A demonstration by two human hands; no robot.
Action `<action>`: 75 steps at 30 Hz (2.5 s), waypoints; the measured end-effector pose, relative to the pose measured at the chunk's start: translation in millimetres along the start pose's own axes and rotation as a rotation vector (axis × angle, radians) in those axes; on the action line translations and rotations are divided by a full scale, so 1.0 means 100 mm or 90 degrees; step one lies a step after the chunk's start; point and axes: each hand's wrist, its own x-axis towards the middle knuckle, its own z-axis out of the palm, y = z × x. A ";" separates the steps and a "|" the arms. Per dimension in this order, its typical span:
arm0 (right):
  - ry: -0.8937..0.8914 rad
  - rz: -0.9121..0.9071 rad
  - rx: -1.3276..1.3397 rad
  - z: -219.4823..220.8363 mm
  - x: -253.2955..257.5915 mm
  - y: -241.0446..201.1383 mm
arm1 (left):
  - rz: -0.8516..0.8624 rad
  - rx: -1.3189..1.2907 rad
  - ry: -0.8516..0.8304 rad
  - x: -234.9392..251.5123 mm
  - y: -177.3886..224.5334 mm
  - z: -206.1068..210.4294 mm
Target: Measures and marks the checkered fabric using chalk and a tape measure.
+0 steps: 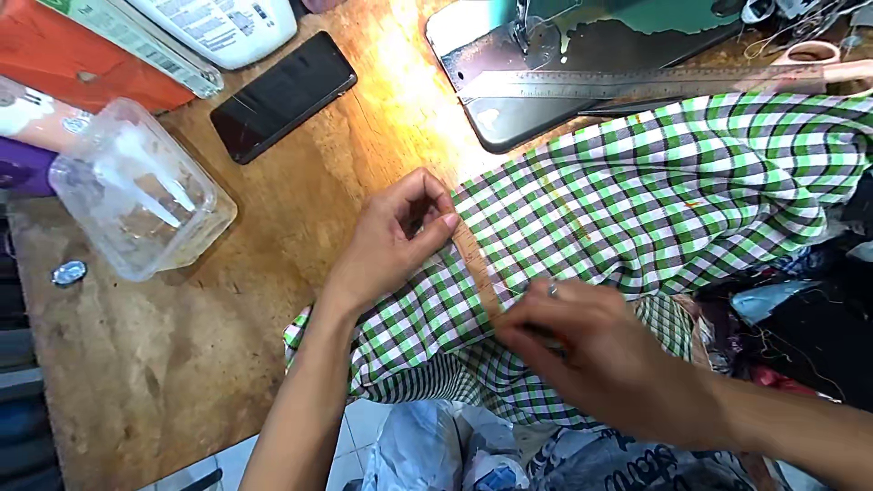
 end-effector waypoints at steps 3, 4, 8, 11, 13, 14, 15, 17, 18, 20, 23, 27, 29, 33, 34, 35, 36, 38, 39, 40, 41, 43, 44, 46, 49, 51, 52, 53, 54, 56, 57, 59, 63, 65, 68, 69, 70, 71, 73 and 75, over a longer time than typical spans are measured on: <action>0.001 0.020 -0.068 0.18 -0.01 -0.09 | 0.000 0.116 0.007 0.03 -0.02 -0.02; 0.015 0.023 -0.107 0.22 0.00 -0.10 | -0.002 0.151 0.018 0.03 -0.02 -0.02; 0.047 0.049 -0.168 0.27 -0.02 -0.10 | -0.021 0.239 0.072 0.01 -0.01 0.01; 0.083 0.057 -0.185 0.29 -0.02 -0.05 | -0.036 0.287 0.097 0.00 0.00 0.02; 0.094 0.062 -0.194 0.29 -0.01 -0.04 | -0.053 0.311 0.105 0.01 0.01 0.01; 0.095 0.064 -0.198 0.30 0.00 -0.04 | -0.062 0.320 0.109 0.01 0.02 0.01; 0.095 0.066 -0.205 0.30 0.00 -0.04 | -0.069 0.327 0.112 0.01 0.02 0.00; 0.096 0.069 -0.223 0.32 0.00 -0.05 | -0.078 0.330 0.116 0.00 0.03 0.00; 0.094 0.070 -0.232 0.33 0.00 -0.06 | -0.080 0.329 0.118 -0.01 0.03 0.00; 0.080 0.075 -0.242 0.32 -0.02 -0.08 | -0.081 0.326 0.123 -0.02 0.03 0.01; 0.057 0.068 -0.244 0.30 -0.11 -0.11 | -0.081 0.319 0.134 -0.04 0.01 0.01; 0.057 0.086 -0.211 0.28 -0.25 -0.04 | -0.087 0.326 0.133 -0.05 0.03 0.03; 0.051 0.116 -0.152 0.25 -0.28 -0.01 | -0.089 0.322 0.133 -0.07 0.04 0.03; -0.002 0.167 -0.010 0.20 -0.30 -0.01 | -0.093 0.316 0.131 -0.07 0.05 0.03; -0.025 0.184 0.031 0.19 -0.29 -0.02 | -0.094 0.313 0.131 -0.07 0.05 0.03; -0.047 0.199 0.072 0.18 -0.28 -0.02 | -0.097 0.311 0.132 -0.06 0.05 0.03; -0.067 0.215 0.112 0.18 -0.28 -0.01 | -0.103 0.308 0.136 -0.03 0.05 0.03; -0.097 0.250 0.188 0.19 -0.27 0.01 | -0.110 0.306 0.138 -0.01 0.04 0.03; -0.108 0.266 0.218 0.20 -0.27 0.01 | -0.110 0.307 0.138 -0.01 0.04 0.03; -0.116 0.278 0.238 0.21 -0.27 0.02 | -0.108 0.308 0.139 -0.01 0.04 0.03; -0.121 0.285 0.251 0.22 -0.27 0.02 | -0.103 0.309 0.139 -0.01 0.04 0.03; -0.122 0.297 0.265 0.21 -0.26 0.03 | -0.070 0.329 0.136 -0.01 0.04 0.04; -0.122 0.299 0.266 0.21 -0.26 0.03 | -0.042 0.352 0.132 -0.02 0.05 0.04; -0.123 0.305 0.260 0.21 -0.27 0.04 | 0.008 0.382 0.122 -0.01 0.07 0.05; -0.125 0.311 0.245 0.19 -0.27 0.04 | 0.043 0.437 0.102 -0.04 0.14 0.06; -0.113 0.303 0.232 0.19 -0.27 0.04 | 0.044 0.462 0.092 -0.06 0.18 0.07; -0.105 0.297 0.225 0.19 -0.28 0.05 | 0.041 0.471 0.087 -0.07 0.19 0.07; -0.100 0.294 0.218 0.19 -0.28 0.05 | 0.040 0.476 0.080 -0.07 0.20 0.06; -0.099 0.294 0.213 0.19 -0.29 0.06 | 0.039 0.477 0.073 -0.08 0.20 0.04; -0.097 0.294 0.200 0.18 -0.29 0.07 | 0.044 0.470 0.057 -0.10 0.19 0.00; -0.096 0.293 0.197 0.18 -0.30 0.08 | 0.045 0.465 0.048 -0.11 0.19 -0.02; -0.096 0.297 0.197 0.18 -0.30 0.09 | 0.044 0.457 0.036 -0.13 0.21 -0.03; -0.103 0.271 0.157 0.18 -0.32 0.12 | 0.035 0.466 0.024 -0.15 0.24 -0.02; -0.132 0.219 0.015 0.11 -0.33 0.09 | 0.023 0.484 0.020 -0.14 0.26 0.00; -0.138 0.135 -0.227 -0.13 -0.31 -0.05 | 0.006 0.519 0.012 -0.14 0.29 0.02; -0.124 0.108 -0.249 -0.23 -0.29 -0.08 | 0.003 0.525 0.007 -0.15 0.30 0.02; -0.118 0.088 -0.244 -0.33 -0.25 -0.08 | 0.002 0.531 0.001 -0.14 0.31 0.02; -0.127 0.073 -0.211 -0.44 -0.18 -0.07 | 0.000 0.538 -0.003 -0.14 0.31 0.03; -0.201 0.057 -0.102 -0.61 -0.01 -0.02 | -0.003 0.550 -0.010 -0.13 0.32 0.04; -0.290 0.029 0.001 -0.65 0.18 0.08 | -0.007 0.562 -0.021 -0.12 0.31 0.05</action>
